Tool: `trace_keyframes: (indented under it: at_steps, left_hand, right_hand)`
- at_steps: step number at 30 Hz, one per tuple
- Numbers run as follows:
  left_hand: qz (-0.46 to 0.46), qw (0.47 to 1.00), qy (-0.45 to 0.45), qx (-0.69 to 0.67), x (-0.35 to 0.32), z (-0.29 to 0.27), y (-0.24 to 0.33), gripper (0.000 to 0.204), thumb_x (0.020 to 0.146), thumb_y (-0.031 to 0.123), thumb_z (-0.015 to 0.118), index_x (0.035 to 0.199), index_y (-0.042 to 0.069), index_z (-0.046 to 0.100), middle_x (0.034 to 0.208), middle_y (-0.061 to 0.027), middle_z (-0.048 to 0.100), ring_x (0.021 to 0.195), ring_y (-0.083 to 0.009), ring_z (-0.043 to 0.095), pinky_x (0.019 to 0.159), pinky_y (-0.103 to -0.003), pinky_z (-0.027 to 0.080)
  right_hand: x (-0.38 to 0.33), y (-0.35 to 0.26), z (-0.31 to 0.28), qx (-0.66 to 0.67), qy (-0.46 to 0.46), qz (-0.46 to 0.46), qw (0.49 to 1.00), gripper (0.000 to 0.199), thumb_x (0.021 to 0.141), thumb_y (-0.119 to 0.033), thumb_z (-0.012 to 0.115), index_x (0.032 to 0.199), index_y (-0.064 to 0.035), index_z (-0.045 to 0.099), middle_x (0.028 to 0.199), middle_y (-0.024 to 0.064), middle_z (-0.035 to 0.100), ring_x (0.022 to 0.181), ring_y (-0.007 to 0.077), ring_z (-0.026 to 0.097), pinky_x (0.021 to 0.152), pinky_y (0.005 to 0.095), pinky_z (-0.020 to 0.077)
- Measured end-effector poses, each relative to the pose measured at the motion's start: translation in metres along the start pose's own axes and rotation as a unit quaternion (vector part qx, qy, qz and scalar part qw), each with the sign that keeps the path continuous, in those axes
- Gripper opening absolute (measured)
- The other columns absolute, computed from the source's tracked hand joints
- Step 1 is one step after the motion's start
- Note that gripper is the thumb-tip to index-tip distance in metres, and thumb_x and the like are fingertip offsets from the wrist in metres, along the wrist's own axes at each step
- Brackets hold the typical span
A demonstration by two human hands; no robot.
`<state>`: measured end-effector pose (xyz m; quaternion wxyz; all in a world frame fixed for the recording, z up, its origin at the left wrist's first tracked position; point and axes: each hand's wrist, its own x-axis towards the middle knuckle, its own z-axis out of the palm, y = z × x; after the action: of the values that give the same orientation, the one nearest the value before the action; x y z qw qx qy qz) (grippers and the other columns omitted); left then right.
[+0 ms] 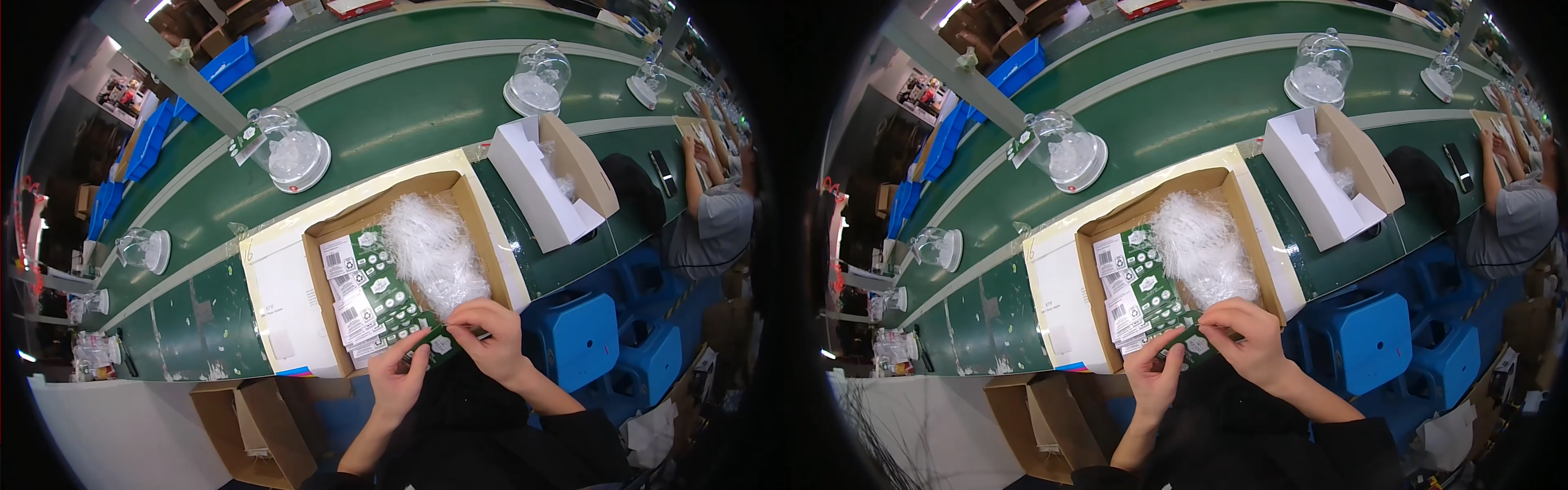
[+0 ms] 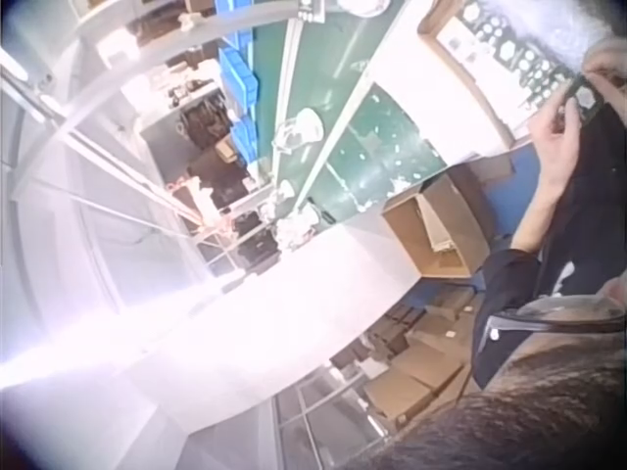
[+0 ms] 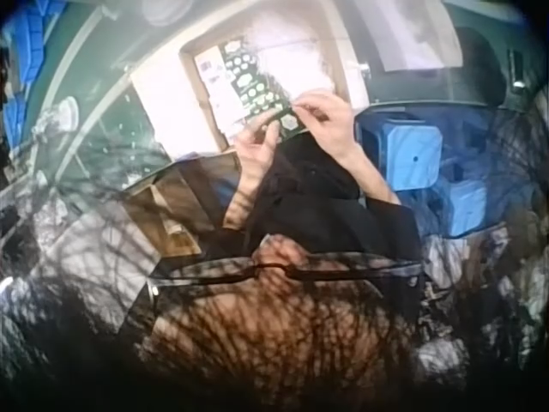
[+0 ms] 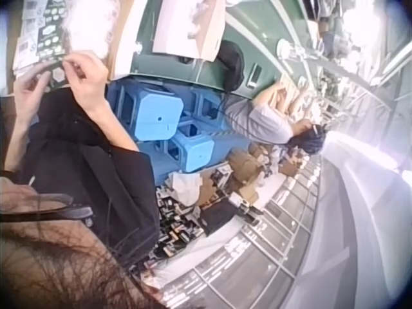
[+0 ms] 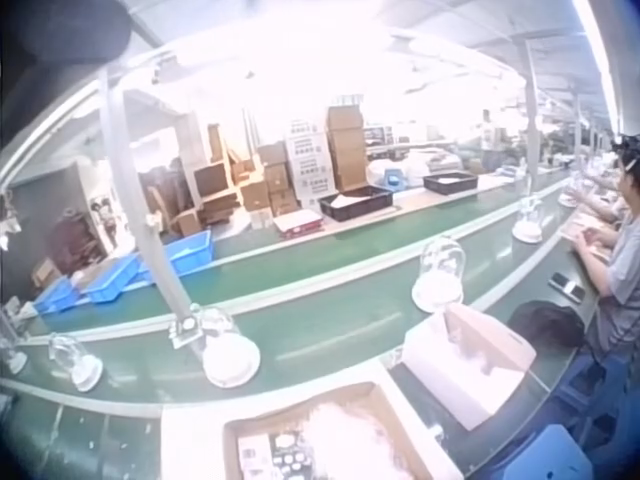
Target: Separating LED PCBs from a panel and placing them into transparent dome-shaped housings on an assembly line.
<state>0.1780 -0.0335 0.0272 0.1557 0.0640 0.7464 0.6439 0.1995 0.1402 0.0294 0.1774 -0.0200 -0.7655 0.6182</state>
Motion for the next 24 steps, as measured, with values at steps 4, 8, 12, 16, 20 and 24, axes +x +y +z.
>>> trace_keyframes:
  at_steps: [4,8,12,16,20,24]
  left_hand:
    - [0.045,0.999,-0.001,-0.017,0.0,0.001,-0.009,0.023,0.087,-0.006,0.063,0.109,-0.003,0.069,0.097,-0.0037,0.068,0.076,-0.0049,0.058,0.064,-0.017,0.045]
    - [0.079,0.996,0.014,-0.04,0.0,0.006,-0.01,0.021,0.089,0.001,0.066,0.109,0.001,0.071,0.08,-0.0001,0.068,0.063,-0.0012,0.052,0.053,-0.016,0.038]
    - [0.053,0.997,0.011,-0.05,0.002,0.004,-0.006,0.02,0.09,0.002,0.065,0.109,0.0,0.071,0.081,0.0001,0.067,0.064,-0.0019,0.052,0.055,-0.017,0.039]
    - [0.03,0.998,0.014,-0.056,0.0,0.003,-0.003,0.017,0.09,0.002,0.063,0.103,-0.003,0.071,0.087,-0.0013,0.067,0.071,-0.0042,0.055,0.062,-0.017,0.042]
    - [0.032,0.998,0.024,-0.044,0.0,0.002,0.0,0.016,0.089,0.002,0.063,0.102,-0.003,0.072,0.086,-0.0025,0.068,0.074,-0.0059,0.057,0.066,-0.019,0.044]
    - [0.015,1.0,0.019,-0.019,-0.001,0.001,0.002,0.016,0.089,0.002,0.063,0.102,-0.004,0.071,0.089,-0.0044,0.069,0.078,-0.0081,0.059,0.071,-0.021,0.046]
  right_hand:
    - [0.002,0.003,0.002,-0.082,0.032,-0.095,0.992,0.014,0.075,0.003,0.074,0.088,-0.001,0.068,0.086,0.0087,0.066,0.071,0.0197,0.064,0.059,0.0272,0.0511]
    - [0.001,0.003,0.0,-0.093,0.032,-0.129,0.987,0.016,0.072,0.003,0.075,0.086,-0.002,0.068,0.085,0.0087,0.066,0.072,0.0228,0.064,0.061,0.0295,0.0514]
    - [0.0,0.004,-0.001,-0.085,0.036,-0.14,0.986,0.017,0.071,0.004,0.076,0.084,-0.0024,0.068,0.084,0.0084,0.065,0.073,0.0235,0.064,0.063,0.0309,0.0514]
    - [0.0,0.005,-0.002,-0.088,0.024,-0.156,0.984,0.017,0.07,0.003,0.076,0.083,-0.002,0.067,0.083,0.0083,0.065,0.073,0.0236,0.064,0.062,0.0308,0.0515]
    - [0.002,0.005,-0.002,-0.11,0.013,-0.178,0.978,0.018,0.069,0.003,0.076,0.084,-0.002,0.066,0.083,0.008,0.065,0.072,0.0238,0.064,0.061,0.0311,0.0517]
    - [0.002,0.004,-0.003,-0.131,0.006,-0.19,0.973,0.019,0.069,0.002,0.076,0.084,-0.0024,0.066,0.083,0.0073,0.065,0.072,0.024,0.064,0.061,0.0318,0.0519]
